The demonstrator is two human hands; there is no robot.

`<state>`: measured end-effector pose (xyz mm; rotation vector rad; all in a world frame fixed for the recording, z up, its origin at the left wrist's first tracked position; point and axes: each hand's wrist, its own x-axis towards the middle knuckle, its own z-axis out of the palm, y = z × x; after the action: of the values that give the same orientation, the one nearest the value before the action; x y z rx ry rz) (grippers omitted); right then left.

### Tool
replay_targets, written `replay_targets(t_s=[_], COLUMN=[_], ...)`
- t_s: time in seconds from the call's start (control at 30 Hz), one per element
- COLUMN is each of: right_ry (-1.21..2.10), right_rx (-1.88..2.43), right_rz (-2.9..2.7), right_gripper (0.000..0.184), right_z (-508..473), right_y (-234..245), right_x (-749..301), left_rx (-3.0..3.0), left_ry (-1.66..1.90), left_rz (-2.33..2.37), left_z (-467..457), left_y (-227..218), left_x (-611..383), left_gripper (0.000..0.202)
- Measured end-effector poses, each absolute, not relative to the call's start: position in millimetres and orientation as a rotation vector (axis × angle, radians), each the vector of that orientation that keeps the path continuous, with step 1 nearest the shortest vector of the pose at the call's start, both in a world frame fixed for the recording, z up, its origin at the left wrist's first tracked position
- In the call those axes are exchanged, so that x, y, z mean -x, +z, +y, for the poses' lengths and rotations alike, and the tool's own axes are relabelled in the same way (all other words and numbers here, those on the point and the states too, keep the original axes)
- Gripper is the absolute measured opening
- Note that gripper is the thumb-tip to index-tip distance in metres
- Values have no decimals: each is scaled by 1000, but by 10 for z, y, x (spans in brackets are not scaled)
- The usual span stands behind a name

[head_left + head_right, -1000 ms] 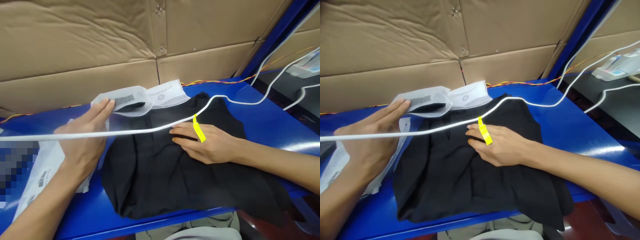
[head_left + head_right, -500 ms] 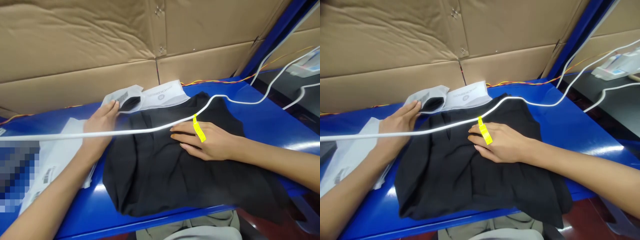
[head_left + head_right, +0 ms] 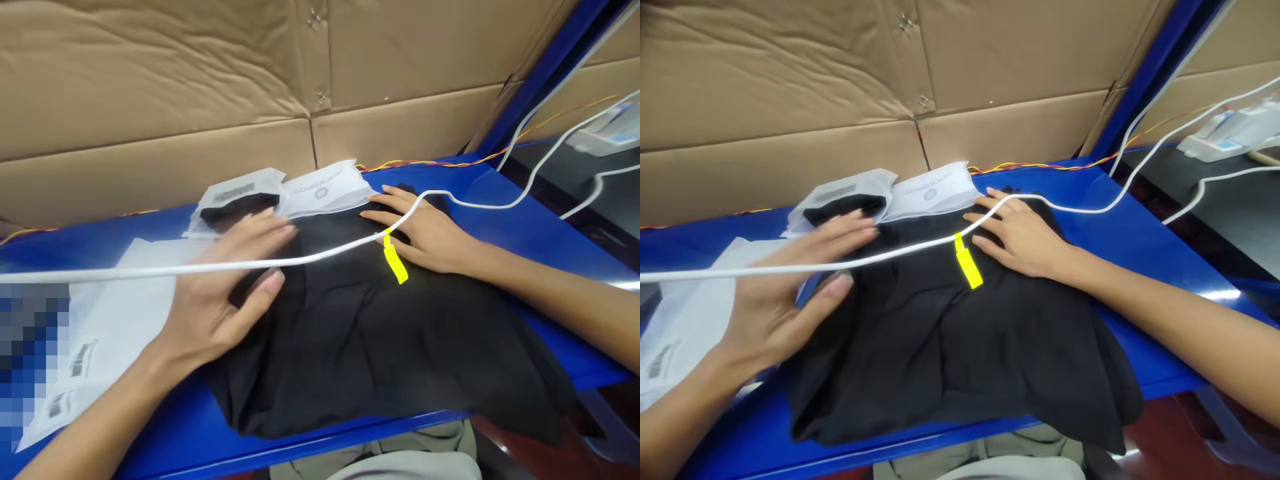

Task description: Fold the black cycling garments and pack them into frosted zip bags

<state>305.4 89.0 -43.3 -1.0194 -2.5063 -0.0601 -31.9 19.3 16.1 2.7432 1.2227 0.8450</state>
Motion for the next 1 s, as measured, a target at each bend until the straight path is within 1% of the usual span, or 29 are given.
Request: replay_targets(t_s=[0.03,0.1,0.17,0.2,0.3,0.4,0.47,0.57,0.63,0.67,0.7,0.73,0.8,0.83,0.87,0.93,1.0], right_ry=[-61,-76,-97,-106,-127,-175,-218,-264,-267,-262,-259,-249,-152,-58,73,356,558], right_rx=[1025,1019,1012,1007,979,931,872,703,540,464,399,351,275,249,227,228,244], right_rz=[-2506,-2513,-2517,-2515,-2505,-2495,-2495,-2512,-2531,-2539,-2549,-2555,-2570,-2584,-2601,-2646,-2671], right_gripper=[53,53,52,51,48,46,43,28,17,15,16,20,26,30,35,47,58], right_z=[908,916,901,893,882,884,876,842,812,796,779,760,706,668,621,505,379], right_y=[-440,-452,-465,-473,-489,-471,-433,-370,-341,-330,-318,-304,-271,-252,-235,-209,-192], right_x=[-3071,-3081,-3073,-3066,-3055,-3058,-3057,-3045,-3035,-3032,-3029,-3027,-3018,-3009,-2995,-2957,-2912], left_rx=[-2782,-2825,-2822,-2808,-2772,-2776,-2802,-2762,-2661,-2611,-2571,-2544,-2519,-2518,-2520,-2520,-2502], left_ry=[720,386,127,54,20,109,232,440,450,418,379,339,296,283,266,234,218], left_rz=[1006,746,665,662,688,655,614,599,598,585,567,548,522,513,514,522,537], left_z=[143,82,65,68,95,106,89,37,7,0,-1,3,19,27,31,29,19], left_y=[164,154,138,132,125,115,110,132,170,191,210,226,245,248,249,249,252], left_x=[279,218,184,178,184,197,194,165,138,126,117,111,108,110,113,120,126], left_gripper=[49,63,75,76,74,72,65,39,28,22,19,23,43,50,51,40,22])
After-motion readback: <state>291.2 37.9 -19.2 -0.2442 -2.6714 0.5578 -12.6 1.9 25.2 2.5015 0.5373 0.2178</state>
